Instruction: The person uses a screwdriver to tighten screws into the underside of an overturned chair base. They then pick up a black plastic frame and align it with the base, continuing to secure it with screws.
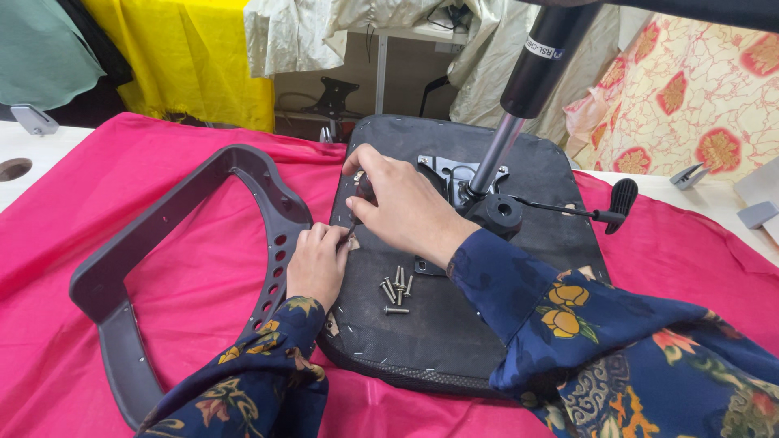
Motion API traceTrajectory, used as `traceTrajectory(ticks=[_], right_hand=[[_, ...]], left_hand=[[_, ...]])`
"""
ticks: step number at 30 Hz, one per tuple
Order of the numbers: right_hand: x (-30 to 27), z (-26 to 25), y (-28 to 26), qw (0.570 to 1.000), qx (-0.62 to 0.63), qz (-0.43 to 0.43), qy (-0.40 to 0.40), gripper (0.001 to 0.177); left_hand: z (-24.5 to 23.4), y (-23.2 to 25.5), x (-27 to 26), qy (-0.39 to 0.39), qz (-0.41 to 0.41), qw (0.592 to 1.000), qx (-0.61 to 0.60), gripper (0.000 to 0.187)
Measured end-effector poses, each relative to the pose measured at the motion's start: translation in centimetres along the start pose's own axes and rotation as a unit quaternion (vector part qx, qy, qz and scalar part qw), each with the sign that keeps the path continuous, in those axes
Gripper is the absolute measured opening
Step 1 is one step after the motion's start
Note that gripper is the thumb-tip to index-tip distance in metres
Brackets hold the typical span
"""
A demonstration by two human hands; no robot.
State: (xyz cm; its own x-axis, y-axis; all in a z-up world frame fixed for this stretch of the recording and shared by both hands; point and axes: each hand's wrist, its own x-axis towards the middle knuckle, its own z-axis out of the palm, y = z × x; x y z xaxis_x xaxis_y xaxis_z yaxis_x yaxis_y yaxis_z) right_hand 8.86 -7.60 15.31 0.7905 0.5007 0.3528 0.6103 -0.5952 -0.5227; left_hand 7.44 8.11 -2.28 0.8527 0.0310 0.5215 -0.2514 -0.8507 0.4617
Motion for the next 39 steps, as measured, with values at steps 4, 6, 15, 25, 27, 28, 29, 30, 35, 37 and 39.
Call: traceTrajectory(ticks=[4, 6, 15, 25, 27, 28, 29, 30, 35, 37, 39], right_hand=[[0.1, 0.2, 0.1, 0.995, -0.089, 0.050, 0.018, 0.034], [0.2, 0.3, 0.3, 0.992, -0.104, 0.064, 0.014, 0.030], [1.3, 0.6, 2.4, 0.999, -0.026, -0.027, 0.015, 0.034], [0.5, 1.0, 1.6, 0.999, -0.014, -0.039, 0.027, 0.041], [0.5, 1.3, 1.1, 0.996, -0.047, -0.055, 0.058, 0.037], [0.5, 1.4, 0.9, 0.996, -0.048, -0.049, 0.055, 0.037], [0.4, 1.5, 0.8, 0.996, -0.048, -0.043, 0.053, 0.037], [0.4, 1.5, 0.7, 0.997, -0.049, -0.038, 0.050, 0.038], [0.3, 1.7, 1.2, 0.994, 0.099, 0.016, 0.045, 0.039], [0.3, 1.8, 1.4, 0.988, 0.141, 0.039, 0.046, 0.037], [0.0, 2.1, 1.5, 0.990, 0.122, -0.008, 0.077, 0.039]], left_hand=[[0.1, -0.1, 0.0, 0.009, 0.017, 1.000, -0.003, 0.016], [0.2, -0.1, 0.0, 0.009, 0.025, 1.000, 0.002, 0.018], [0.0, -0.2, 0.1, 0.006, 0.046, 0.999, -0.002, 0.027], [-0.2, -0.2, 0.3, 0.001, 0.024, 1.000, -0.017, 0.026], [-0.2, -0.3, 0.3, 0.004, 0.029, 0.999, -0.023, 0.026], [-0.2, -0.3, 0.3, 0.006, 0.033, 0.999, -0.020, 0.026], [-0.2, -0.3, 0.4, 0.008, 0.036, 0.999, -0.017, 0.025], [-0.2, -0.4, 0.4, 0.002, 0.030, 0.999, -0.012, 0.024], [0.1, -0.5, 0.5, -0.020, 0.011, 1.000, 0.013, 0.019], [0.3, -0.5, 0.6, -0.021, 0.009, 1.000, 0.021, 0.017], [0.3, -0.4, 0.5, -0.012, 0.016, 0.999, 0.027, 0.017]])
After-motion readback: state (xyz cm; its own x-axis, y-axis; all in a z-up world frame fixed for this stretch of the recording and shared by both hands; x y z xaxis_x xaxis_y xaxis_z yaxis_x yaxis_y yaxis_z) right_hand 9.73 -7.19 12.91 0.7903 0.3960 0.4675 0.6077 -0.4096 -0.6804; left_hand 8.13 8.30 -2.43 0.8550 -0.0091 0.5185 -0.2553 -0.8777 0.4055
